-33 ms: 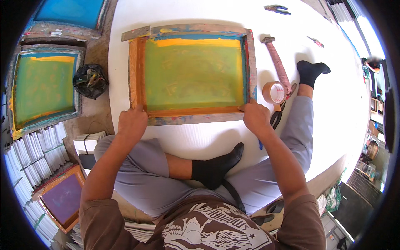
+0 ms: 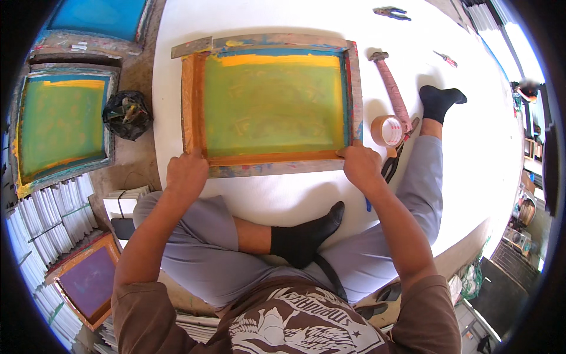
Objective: The person sits on the floor and applies masking tape to the edges of a rectangular screen printing frame. They use a utility knife to cut the tape and smooth it down along the frame's perimeter.
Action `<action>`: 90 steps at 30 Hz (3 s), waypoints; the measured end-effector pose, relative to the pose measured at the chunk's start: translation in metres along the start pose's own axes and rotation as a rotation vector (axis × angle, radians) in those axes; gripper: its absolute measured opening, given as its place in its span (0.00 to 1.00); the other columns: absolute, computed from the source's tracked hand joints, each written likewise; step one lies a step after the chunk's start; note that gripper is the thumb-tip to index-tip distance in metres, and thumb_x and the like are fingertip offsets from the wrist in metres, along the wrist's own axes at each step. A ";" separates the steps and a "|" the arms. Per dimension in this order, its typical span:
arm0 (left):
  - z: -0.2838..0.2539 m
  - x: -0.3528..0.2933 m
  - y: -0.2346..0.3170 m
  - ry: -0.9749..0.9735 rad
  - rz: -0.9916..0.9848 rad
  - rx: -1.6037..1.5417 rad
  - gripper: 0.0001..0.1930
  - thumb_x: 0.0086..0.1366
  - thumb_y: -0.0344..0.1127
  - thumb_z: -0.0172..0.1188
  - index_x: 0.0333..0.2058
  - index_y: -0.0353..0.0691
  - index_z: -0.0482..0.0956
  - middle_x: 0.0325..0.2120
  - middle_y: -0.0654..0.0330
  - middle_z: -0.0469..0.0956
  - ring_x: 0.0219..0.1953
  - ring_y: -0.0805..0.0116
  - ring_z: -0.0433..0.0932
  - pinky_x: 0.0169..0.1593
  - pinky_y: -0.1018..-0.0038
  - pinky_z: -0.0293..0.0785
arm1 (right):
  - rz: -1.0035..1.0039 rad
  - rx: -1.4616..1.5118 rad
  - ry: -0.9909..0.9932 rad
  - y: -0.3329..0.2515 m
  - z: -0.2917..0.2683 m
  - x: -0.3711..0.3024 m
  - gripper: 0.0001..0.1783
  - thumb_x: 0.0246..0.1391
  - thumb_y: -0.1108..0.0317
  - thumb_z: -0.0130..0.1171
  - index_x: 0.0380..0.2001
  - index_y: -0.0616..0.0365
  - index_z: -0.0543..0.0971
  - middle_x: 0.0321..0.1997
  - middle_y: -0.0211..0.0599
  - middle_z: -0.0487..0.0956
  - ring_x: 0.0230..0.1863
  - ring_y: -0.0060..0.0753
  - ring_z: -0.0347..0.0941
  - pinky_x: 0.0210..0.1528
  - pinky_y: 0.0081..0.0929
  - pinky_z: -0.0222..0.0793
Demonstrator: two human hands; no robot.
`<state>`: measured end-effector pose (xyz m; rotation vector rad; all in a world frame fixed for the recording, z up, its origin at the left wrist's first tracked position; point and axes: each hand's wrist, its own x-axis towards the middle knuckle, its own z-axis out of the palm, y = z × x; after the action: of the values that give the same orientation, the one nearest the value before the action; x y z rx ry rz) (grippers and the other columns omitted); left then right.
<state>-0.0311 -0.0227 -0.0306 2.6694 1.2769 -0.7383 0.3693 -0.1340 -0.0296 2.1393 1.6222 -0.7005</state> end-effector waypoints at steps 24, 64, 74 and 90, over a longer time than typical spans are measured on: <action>-0.024 0.006 -0.015 -0.138 0.079 -0.071 0.12 0.61 0.32 0.64 0.43 0.43 0.88 0.38 0.50 0.84 0.39 0.50 0.86 0.44 0.56 0.82 | -0.070 0.230 0.078 0.027 -0.010 -0.001 0.18 0.58 0.67 0.59 0.50 0.43 0.89 0.44 0.49 0.84 0.46 0.51 0.83 0.51 0.48 0.78; 0.015 -0.004 0.040 0.234 0.146 -0.323 0.21 0.56 0.39 0.75 0.44 0.37 0.80 0.46 0.54 0.78 0.53 0.54 0.77 0.54 0.60 0.78 | -0.564 0.153 0.238 -0.042 0.034 0.003 0.26 0.44 0.63 0.75 0.48 0.56 0.81 0.47 0.40 0.78 0.54 0.48 0.76 0.55 0.44 0.74; 0.009 -0.044 -0.027 0.348 -0.385 -0.772 0.11 0.69 0.37 0.64 0.41 0.34 0.81 0.32 0.48 0.82 0.38 0.45 0.82 0.44 0.55 0.77 | -0.691 0.219 0.221 -0.126 0.035 0.012 0.26 0.47 0.62 0.73 0.51 0.54 0.80 0.48 0.37 0.77 0.55 0.45 0.74 0.53 0.45 0.74; 0.008 -0.025 -0.002 0.244 -0.349 -0.597 0.10 0.70 0.35 0.61 0.35 0.33 0.78 0.32 0.42 0.82 0.38 0.39 0.82 0.43 0.49 0.78 | -0.790 0.292 0.233 -0.221 0.042 0.023 0.28 0.46 0.63 0.71 0.53 0.55 0.80 0.48 0.39 0.76 0.54 0.45 0.74 0.53 0.43 0.74</action>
<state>-0.0492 -0.0416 -0.0261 2.1172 1.7144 -0.0202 0.1551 -0.0793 -0.0751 1.7516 2.6774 -0.9770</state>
